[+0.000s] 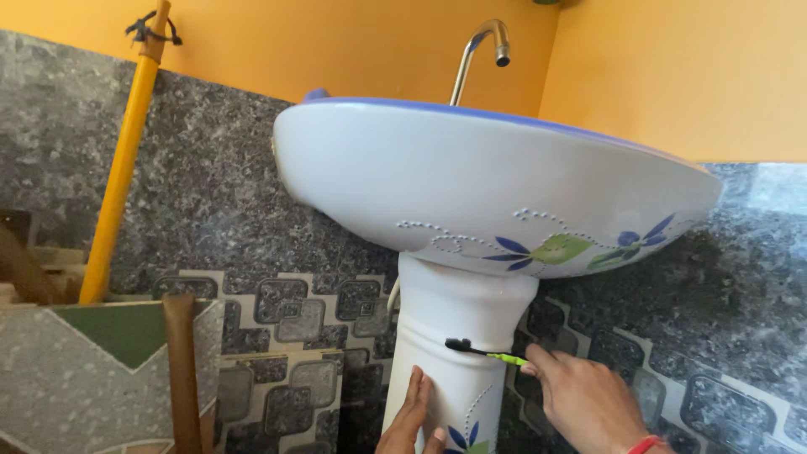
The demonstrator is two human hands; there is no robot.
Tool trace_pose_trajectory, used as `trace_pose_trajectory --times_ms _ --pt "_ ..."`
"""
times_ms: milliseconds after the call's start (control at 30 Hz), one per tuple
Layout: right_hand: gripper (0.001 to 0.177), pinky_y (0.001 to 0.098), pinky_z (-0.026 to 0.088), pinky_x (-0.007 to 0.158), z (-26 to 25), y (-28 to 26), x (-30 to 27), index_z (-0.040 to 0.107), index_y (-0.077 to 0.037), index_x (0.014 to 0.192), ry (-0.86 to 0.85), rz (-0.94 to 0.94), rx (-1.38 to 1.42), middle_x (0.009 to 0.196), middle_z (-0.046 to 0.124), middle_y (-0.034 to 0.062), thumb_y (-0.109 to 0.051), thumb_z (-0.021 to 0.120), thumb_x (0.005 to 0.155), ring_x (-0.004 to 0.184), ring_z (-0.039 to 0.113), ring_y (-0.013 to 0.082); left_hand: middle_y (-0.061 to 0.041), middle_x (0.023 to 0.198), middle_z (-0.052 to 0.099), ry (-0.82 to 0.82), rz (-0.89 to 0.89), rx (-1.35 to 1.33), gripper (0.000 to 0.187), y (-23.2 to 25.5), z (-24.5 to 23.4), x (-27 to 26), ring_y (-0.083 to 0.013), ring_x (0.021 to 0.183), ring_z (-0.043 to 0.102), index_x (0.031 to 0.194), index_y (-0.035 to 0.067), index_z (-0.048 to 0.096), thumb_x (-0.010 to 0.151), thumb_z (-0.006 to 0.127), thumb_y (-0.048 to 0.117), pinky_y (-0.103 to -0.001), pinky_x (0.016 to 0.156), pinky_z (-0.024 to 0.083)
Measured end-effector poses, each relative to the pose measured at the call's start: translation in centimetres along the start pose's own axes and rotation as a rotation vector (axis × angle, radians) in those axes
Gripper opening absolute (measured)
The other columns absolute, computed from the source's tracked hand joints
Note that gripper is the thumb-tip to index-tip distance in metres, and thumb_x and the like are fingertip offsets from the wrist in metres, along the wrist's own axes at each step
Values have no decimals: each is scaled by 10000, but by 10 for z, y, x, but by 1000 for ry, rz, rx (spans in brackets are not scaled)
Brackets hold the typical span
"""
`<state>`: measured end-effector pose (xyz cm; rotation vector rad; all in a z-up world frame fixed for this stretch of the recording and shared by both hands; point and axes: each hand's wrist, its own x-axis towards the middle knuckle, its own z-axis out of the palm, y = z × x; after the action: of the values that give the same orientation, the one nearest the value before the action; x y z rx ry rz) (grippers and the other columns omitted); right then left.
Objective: The person scrubs the base and pedestal of a white ceramic bathroom sink using a green toothbrush. They work around the bottom edge and up the sides of the pedestal, occasionally rinsing the toothbrush under the faucet. The task involves repetitive scrubbing motions to clean the surface of the sink fixture.
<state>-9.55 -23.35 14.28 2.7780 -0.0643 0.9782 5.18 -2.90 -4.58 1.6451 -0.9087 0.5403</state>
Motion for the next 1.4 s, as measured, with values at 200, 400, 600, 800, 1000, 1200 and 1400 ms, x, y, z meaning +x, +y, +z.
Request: trace_pose_trajectory --times_ms 200,400,600,800,1000,1200,1400 --pt "375 475 607 746 -49 -2 19 669 -224 1166 230 -63 205 956 761 78 -114 537 833 833 740 348 -241 1689 121 61 1 36 793 39 -10 29 -384 1558 179 1568 -13 255 896 637 163 -451 1224 255" --pt "376 498 593 793 -73 -22 22 692 -254 1187 124 104 193 1045 752 59 -134 544 863 880 729 368 -213 1702 -4 -49 -122 67 824 87 -18 32 -376 1559 102 1582 17 199 889 625 153 -410 1232 250" --pt "439 502 599 744 -37 -19 -2 655 -287 1228 -10 23 66 985 752 52 -141 557 826 843 734 350 -200 1711 -9 -53 -150 38 804 90 -17 24 -370 1565 96 1581 11 189 904 609 129 -410 1243 218" --pt "289 501 596 716 -54 -8 17 679 -232 1086 207 87 171 905 770 69 -135 539 852 795 738 361 -124 1747 9 -71 -265 14 820 99 -20 21 -329 1550 223 1612 67 197 901 603 109 -417 1137 346" --pt "335 514 589 724 -43 -15 15 685 -247 1134 161 72 151 936 769 77 -159 558 836 824 731 369 -130 1716 21 -54 -215 53 823 113 -24 19 -322 1557 134 1620 64 215 898 609 83 -392 1241 202" --pt "430 491 598 739 -22 -18 -1 656 -285 1217 5 33 60 958 762 59 -159 563 817 833 736 341 -139 1717 -5 -117 -227 27 747 118 -33 18 -324 1567 95 1581 37 213 941 591 110 -395 1247 190" --pt "251 479 600 718 -57 -5 16 686 -239 1107 245 126 70 944 773 48 -171 548 910 815 743 336 -118 1724 33 -155 -163 7 758 128 -50 14 -314 1574 112 1624 70 215 965 584 142 -407 1240 198"
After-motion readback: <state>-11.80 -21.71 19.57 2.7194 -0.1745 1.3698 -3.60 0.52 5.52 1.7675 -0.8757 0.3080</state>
